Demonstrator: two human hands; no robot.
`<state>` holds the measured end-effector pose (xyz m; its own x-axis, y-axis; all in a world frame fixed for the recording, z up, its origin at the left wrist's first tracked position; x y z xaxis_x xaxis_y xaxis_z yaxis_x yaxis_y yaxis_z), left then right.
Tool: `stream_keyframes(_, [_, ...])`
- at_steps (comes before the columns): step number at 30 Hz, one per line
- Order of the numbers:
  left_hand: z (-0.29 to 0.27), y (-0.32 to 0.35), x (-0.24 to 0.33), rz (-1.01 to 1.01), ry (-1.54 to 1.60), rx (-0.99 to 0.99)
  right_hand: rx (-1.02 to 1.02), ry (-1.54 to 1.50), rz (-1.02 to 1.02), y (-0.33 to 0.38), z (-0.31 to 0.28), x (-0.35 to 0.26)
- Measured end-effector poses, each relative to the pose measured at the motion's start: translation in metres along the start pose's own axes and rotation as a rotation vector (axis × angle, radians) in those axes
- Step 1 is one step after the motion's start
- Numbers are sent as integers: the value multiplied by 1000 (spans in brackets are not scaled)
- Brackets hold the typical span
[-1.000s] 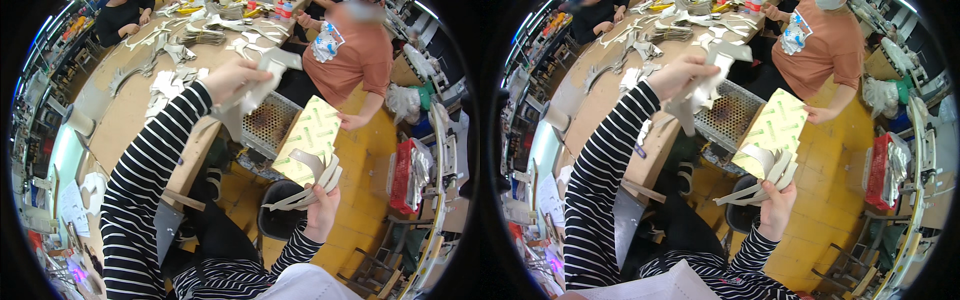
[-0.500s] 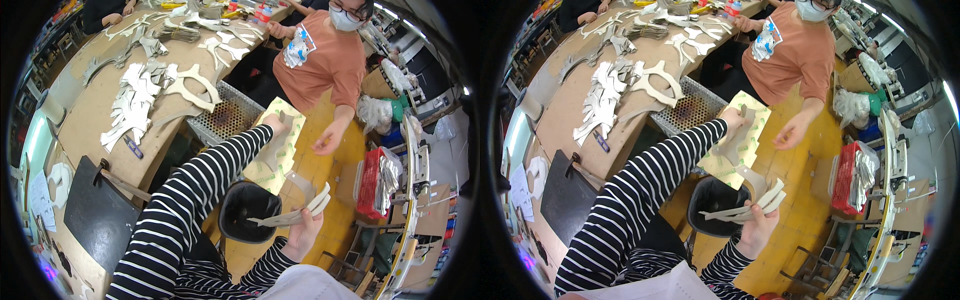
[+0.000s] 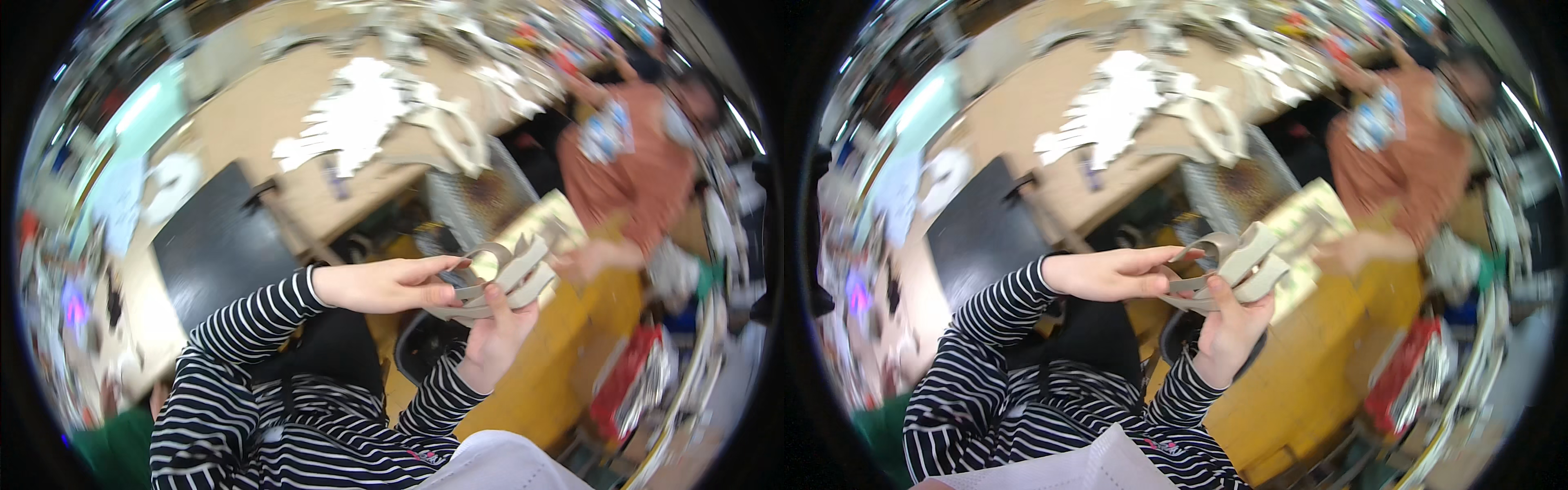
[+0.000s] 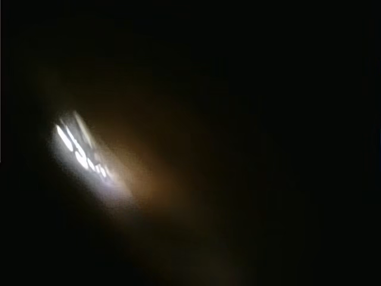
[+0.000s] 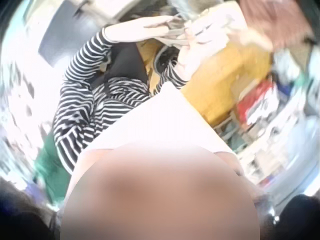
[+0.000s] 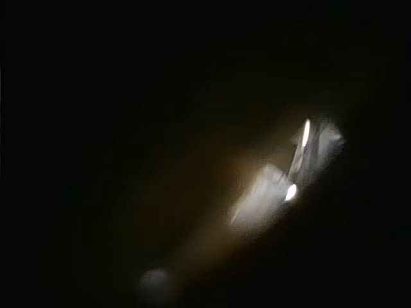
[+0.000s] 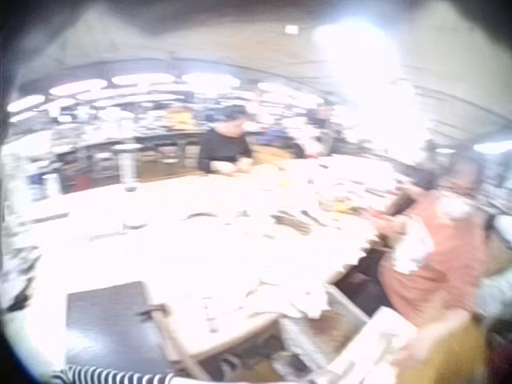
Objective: The person assembles white mask-like components at a workbench. They align and press together cut pieces, use a hammer to tap and secure joints, and handle multiple parts one at a time. Other workers are visible in the background performing similar tasks.
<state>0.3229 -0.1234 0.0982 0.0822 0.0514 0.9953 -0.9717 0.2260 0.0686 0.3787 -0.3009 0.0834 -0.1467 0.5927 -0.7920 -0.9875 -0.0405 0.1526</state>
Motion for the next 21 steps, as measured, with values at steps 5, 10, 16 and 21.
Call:
stream_keyframes(5, [-47,146,15,-129,159,492,-370,92,241,43,121,64])
stream_keyframes(10, [-63,276,2,11,234,1214,-686,-10,466,126,204,157])
stream_keyframes(16, [-122,403,-77,-371,-87,1529,-812,562,678,189,203,283])
stream_keyframes(21, [-123,443,-112,-312,-166,1625,-899,708,173,140,158,265])
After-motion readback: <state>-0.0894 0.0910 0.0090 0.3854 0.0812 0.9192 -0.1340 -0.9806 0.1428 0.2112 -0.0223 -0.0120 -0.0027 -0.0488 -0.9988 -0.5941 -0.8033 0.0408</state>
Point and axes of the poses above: each hand's wrist, its own y-axis away from the middle knuckle, its own z-axis out of the palm, x = y × z, the point moved 3 cm from there along -y, towards the middle knuckle, and after that the axes turned 10 degrees about x, right-handed, at the moved point
